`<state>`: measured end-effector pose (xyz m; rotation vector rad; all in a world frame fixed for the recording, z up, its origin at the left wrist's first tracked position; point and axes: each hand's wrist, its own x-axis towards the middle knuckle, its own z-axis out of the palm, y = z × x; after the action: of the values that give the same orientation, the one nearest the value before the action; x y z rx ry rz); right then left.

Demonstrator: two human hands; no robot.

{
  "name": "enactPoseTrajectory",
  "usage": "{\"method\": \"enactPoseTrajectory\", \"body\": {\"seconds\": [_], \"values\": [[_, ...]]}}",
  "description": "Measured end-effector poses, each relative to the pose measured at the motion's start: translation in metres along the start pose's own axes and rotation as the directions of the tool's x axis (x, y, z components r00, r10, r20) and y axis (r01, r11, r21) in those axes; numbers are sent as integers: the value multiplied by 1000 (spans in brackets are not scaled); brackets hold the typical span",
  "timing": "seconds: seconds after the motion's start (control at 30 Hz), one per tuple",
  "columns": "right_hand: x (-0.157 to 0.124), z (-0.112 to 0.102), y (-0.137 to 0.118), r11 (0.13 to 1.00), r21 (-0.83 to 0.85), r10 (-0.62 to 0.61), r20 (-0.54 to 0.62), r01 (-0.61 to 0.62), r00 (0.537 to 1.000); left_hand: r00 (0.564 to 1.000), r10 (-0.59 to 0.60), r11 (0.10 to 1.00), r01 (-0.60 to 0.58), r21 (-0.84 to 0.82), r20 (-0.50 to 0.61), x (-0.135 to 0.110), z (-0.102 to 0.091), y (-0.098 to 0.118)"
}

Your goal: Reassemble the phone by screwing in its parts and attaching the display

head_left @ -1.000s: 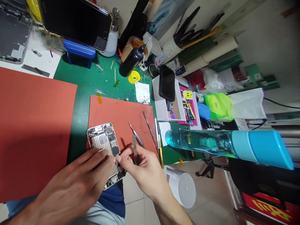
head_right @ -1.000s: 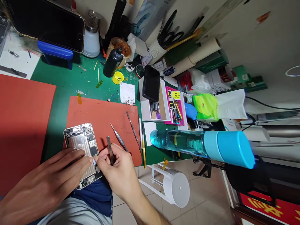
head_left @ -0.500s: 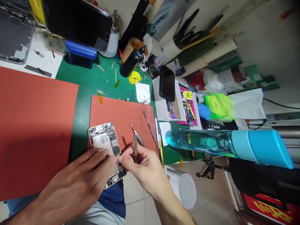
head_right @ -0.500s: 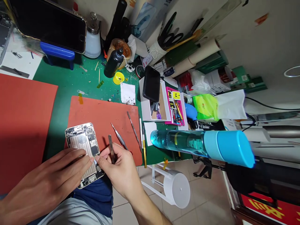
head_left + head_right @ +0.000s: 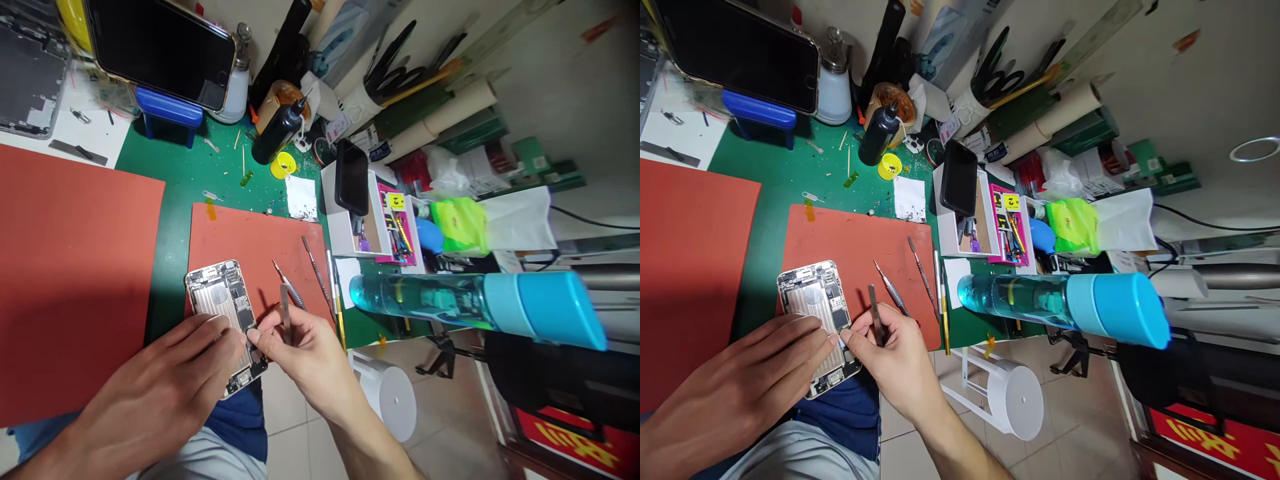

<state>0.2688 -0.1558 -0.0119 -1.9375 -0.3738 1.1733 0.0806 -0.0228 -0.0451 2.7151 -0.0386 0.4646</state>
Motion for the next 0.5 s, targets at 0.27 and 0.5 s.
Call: {"method": "enactPoseTrajectory", "body": {"seconds": [0.27, 0.5], "values": [[-30, 14, 19, 994, -44, -113, -258, 105, 959, 985, 10, 999, -15, -29, -173, -18, 5, 0], [-28, 30, 27, 957, -244, -233, -329, 155, 915, 881, -319, 947, 315, -71, -349, -37, 1, 39]]}}
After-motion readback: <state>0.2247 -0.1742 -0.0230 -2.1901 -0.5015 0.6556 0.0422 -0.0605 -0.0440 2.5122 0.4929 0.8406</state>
